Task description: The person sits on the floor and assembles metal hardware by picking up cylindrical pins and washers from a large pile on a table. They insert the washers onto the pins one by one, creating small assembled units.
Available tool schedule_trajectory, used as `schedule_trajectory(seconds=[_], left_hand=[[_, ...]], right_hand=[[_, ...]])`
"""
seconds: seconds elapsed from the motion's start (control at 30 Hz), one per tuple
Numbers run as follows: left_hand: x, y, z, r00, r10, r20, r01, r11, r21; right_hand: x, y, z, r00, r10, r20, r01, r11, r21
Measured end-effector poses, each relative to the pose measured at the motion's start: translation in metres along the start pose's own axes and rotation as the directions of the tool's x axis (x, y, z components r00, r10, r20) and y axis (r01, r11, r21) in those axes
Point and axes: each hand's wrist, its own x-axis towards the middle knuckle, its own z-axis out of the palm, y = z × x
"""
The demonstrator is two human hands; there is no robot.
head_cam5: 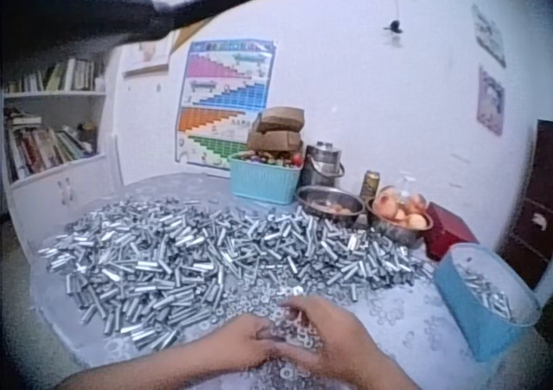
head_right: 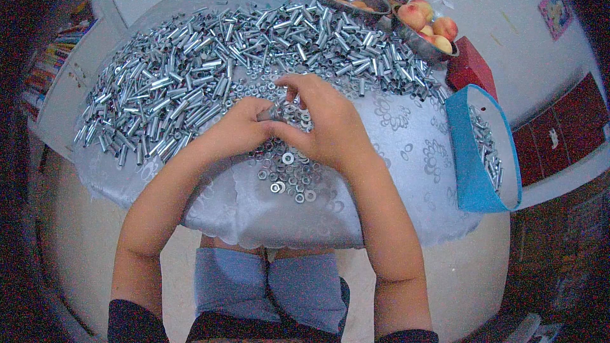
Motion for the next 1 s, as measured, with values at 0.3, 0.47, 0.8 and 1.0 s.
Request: schedule_trajectory(seconds=[0.3, 0.47, 0.8, 1.0], left_hand=[[0.001, -0.001, -0.003, 0.999, -0.033, -0.004, 0.032, 0.998, -0.047], [-0.001, 0.000, 0.002, 0.999, -0.046, -0.001, 0.046, 0.997, -0.063], [-0.002, 0.007, -0.005, 0.998, -0.049, 0.027, 0.052, 0.994, -0.094], [0.000, -0.005, 0.003, 0.999, -0.041, 0.018, 0.042, 0.995, -0.094]], right_hand=[[0.003, 0.004, -0.001, 0.990, -0.134, -0.042, 0.134, 0.991, -0.017], [0.000, 0.008, -0.006, 0.996, -0.082, 0.042, 0.086, 0.991, -0.101], [0.003, -0.001, -0.005, 0.999, -0.044, -0.032, 0.045, 0.999, 0.029], [0.002, -0.001, -0.004, 1.000, -0.018, -0.002, 0.018, 1.000, -0.024]])
